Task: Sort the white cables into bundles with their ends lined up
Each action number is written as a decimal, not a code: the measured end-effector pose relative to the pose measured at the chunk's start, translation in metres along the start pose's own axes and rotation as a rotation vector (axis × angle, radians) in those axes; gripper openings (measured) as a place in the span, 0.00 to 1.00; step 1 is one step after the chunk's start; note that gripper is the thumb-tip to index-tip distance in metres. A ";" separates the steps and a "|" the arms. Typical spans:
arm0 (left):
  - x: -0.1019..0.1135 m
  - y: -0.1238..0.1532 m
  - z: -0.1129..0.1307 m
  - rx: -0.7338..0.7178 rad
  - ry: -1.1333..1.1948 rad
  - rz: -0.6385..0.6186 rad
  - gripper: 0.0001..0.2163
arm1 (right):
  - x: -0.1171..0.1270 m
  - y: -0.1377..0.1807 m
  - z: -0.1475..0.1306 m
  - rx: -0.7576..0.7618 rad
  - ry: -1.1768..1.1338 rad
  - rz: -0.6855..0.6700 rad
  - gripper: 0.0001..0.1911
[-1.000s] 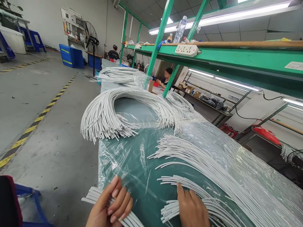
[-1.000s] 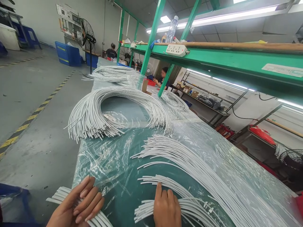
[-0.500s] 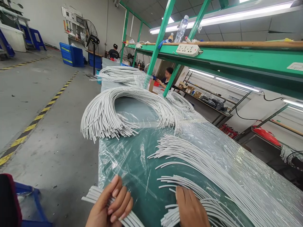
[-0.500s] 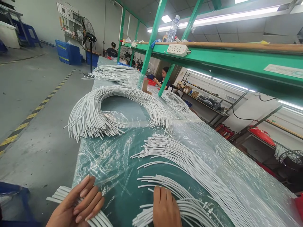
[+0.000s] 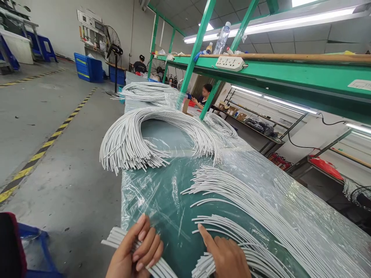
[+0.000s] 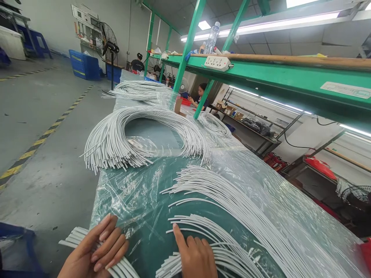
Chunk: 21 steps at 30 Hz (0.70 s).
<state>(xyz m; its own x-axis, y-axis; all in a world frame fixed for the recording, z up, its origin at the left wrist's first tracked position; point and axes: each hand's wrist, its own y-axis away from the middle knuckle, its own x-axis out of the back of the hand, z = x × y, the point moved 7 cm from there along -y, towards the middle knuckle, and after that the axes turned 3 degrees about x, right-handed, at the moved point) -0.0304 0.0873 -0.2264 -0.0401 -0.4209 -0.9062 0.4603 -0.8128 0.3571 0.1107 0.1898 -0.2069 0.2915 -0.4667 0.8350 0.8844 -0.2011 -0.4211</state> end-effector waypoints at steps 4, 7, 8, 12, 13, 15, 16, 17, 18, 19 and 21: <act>-0.002 0.001 0.000 0.001 0.011 0.016 0.16 | 0.004 -0.004 0.001 0.008 0.011 -0.019 0.21; -0.004 0.001 0.000 0.012 0.008 -0.007 0.16 | 0.010 -0.009 0.000 0.009 0.019 -0.010 0.18; -0.004 0.001 0.000 0.009 0.004 -0.013 0.16 | 0.011 -0.010 -0.001 0.018 -0.003 0.001 0.19; -0.003 -0.001 0.001 -0.014 -0.014 -0.025 0.16 | 0.019 -0.007 -0.003 0.071 -0.093 0.130 0.18; -0.003 -0.001 0.001 -0.012 -0.013 -0.030 0.16 | 0.021 -0.006 -0.003 0.076 -0.087 0.157 0.18; -0.003 -0.001 0.000 -0.002 -0.012 -0.030 0.15 | 0.021 -0.005 0.000 0.048 -0.078 0.152 0.19; -0.002 -0.001 0.000 0.002 -0.011 -0.027 0.16 | 0.018 -0.005 0.001 0.024 -0.081 0.122 0.20; -0.002 -0.001 0.000 0.005 -0.011 -0.024 0.16 | 0.016 -0.005 0.003 0.001 -0.086 0.084 0.21; -0.001 0.000 0.000 0.009 -0.011 -0.020 0.16 | 0.013 -0.006 0.003 -0.015 -0.091 0.047 0.21; -0.001 0.000 0.000 0.011 -0.010 -0.016 0.16 | 0.011 -0.006 0.002 -0.023 -0.094 0.017 0.20; 0.000 0.000 0.000 0.013 -0.007 -0.012 0.16 | 0.007 -0.008 0.000 -0.020 -0.076 -0.025 0.20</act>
<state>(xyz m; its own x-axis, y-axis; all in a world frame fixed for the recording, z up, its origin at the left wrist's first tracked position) -0.0303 0.0877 -0.2264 -0.0517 -0.4137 -0.9089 0.4479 -0.8231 0.3492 0.1058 0.1880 -0.1982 0.2966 -0.3948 0.8696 0.8847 -0.2293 -0.4059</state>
